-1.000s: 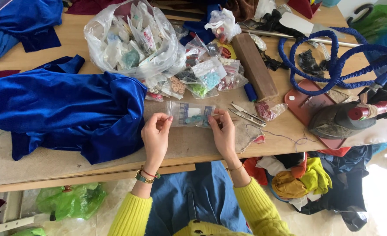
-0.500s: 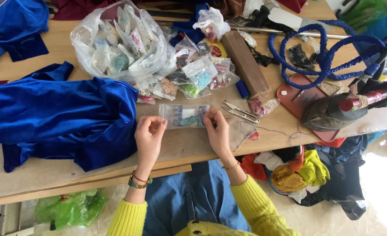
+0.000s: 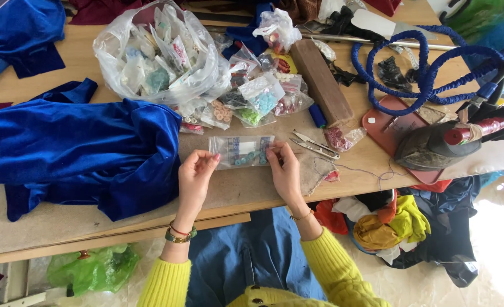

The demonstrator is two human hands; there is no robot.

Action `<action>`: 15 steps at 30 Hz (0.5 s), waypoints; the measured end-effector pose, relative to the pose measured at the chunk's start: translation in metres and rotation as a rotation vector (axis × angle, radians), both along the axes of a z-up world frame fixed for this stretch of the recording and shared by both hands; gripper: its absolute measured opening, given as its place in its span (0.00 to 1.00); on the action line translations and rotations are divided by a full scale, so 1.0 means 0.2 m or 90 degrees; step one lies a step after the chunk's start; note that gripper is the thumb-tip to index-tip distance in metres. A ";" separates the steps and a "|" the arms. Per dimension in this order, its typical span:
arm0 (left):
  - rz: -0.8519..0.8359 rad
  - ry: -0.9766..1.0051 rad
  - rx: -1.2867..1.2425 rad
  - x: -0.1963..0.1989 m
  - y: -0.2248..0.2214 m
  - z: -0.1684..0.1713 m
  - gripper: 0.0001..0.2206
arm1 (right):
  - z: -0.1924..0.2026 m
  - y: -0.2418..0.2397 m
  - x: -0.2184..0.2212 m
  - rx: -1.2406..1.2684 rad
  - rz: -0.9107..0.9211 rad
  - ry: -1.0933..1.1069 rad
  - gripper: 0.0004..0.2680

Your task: Sorting through small bags of beads and trimmings while organizing fabric on a workbench

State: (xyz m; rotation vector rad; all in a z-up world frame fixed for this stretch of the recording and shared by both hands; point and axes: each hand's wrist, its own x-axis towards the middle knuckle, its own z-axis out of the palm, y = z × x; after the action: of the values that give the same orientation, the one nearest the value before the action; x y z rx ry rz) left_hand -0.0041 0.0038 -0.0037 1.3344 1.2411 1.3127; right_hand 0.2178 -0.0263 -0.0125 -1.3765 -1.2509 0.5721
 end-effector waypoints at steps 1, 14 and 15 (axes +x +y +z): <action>-0.045 -0.047 -0.018 0.01 -0.02 0.06 0.07 | 0.00 0.00 0.00 0.000 0.001 -0.002 0.04; -0.151 0.093 -0.049 -0.01 0.02 -0.16 0.06 | -0.04 0.03 0.02 0.025 -0.001 0.021 0.06; -0.145 0.094 -0.050 -0.02 0.03 -0.16 0.06 | -0.03 0.03 0.02 0.025 0.005 0.022 0.06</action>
State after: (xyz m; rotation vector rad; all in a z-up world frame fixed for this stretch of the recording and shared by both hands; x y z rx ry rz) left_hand -0.0075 0.0092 -0.0362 1.4894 1.1860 1.0123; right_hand 0.2214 -0.0206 -0.0191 -1.3250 -1.2337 0.5722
